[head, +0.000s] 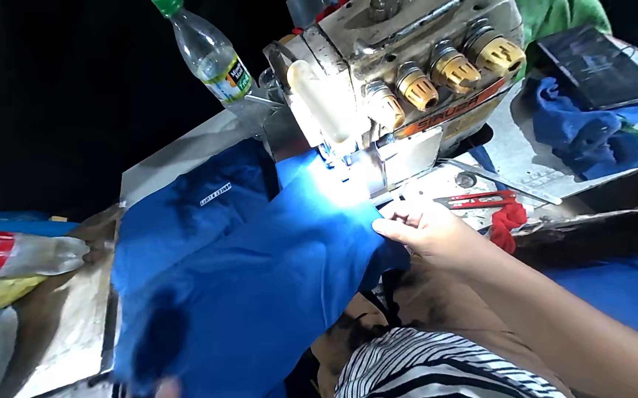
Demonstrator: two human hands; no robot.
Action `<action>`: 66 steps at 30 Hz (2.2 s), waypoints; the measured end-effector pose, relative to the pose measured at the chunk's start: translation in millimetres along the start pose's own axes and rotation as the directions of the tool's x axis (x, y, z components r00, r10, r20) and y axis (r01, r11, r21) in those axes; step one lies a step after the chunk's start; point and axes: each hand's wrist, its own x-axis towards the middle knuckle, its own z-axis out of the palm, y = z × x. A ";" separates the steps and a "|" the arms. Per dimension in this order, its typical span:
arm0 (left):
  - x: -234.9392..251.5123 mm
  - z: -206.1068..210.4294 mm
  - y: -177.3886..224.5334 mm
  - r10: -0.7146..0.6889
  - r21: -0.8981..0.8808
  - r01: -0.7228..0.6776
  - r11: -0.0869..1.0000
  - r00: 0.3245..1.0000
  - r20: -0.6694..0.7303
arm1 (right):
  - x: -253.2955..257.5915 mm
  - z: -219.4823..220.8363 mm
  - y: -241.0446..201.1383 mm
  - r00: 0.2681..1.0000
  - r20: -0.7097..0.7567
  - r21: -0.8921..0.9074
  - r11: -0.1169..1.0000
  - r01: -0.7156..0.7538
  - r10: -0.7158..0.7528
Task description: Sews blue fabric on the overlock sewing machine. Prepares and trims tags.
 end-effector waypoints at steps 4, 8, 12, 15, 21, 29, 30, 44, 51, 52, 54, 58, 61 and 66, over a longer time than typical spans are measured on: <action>20.2 13.1 -14.0 -0.144 -0.265 0.176 0.948 0.980 0.135 | 1.8 2.6 -2.8 1.000 -0.024 -0.009 1.000 -0.015 0.015; 30.7 28.5 -11.9 -0.096 -0.169 0.085 0.982 0.994 -0.060 | -1.7 5.1 3.1 0.998 -0.031 -0.078 0.996 0.044 -0.047; 40.7 25.1 -5.8 -0.013 -0.057 0.004 0.998 0.987 -0.161 | -10.5 8.0 0.8 0.998 -0.052 -0.052 0.998 0.022 -0.025; 47.4 25.8 -6.1 -0.003 -0.033 -0.003 0.999 0.984 -0.177 | -11.8 9.1 2.0 0.998 -0.044 -0.042 0.998 0.040 -0.042; 68.3 27.9 -5.6 0.007 0.073 0.003 0.997 0.990 -0.139 | -9.0 10.8 2.3 0.998 -0.052 -0.016 0.999 0.043 -0.043; 17.6 40.3 23.9 0.116 0.309 -0.212 0.927 0.947 0.301 | -26.7 -2.7 4.5 0.986 0.109 -0.055 0.991 -0.120 0.125; -4.7 55.4 20.5 -0.055 0.125 -0.019 0.992 0.825 0.563 | -33.2 -4.5 5.5 0.976 0.136 -0.007 0.986 -0.169 0.168; -77.2 185.0 -22.3 -0.482 -0.457 0.420 0.784 0.876 -0.022 | -61.5 -9.9 16.0 0.967 0.026 0.141 0.957 -0.255 0.254; -65.2 174.1 -17.0 -0.508 -0.536 0.499 0.681 0.849 0.145 | -57.3 -7.1 13.9 0.948 0.047 0.117 0.941 -0.319 0.315; -61.3 171.7 -14.9 -0.560 -0.551 0.579 0.601 0.797 0.225 | -57.4 -7.4 13.5 0.948 0.054 0.111 0.942 -0.317 0.313; -58.8 170.0 -13.5 -0.582 -0.563 0.584 0.585 0.785 0.210 | -59.3 -7.5 8.0 0.946 0.064 0.125 0.938 -0.324 0.318; -64.1 166.8 -20.9 -0.406 -0.466 0.364 0.807 0.914 0.009 | -65.4 -8.4 10.8 0.951 0.077 0.187 0.932 -0.309 0.300; -66.0 165.6 -27.9 -0.289 -0.420 0.244 0.874 0.956 -0.047 | -66.5 -8.1 15.4 0.965 0.073 0.206 0.943 -0.263 0.253; -58.9 160.5 -33.5 -0.168 -0.386 0.146 0.911 0.986 -0.023 | -64.7 -6.7 17.1 0.970 0.071 0.217 0.946 -0.241 0.231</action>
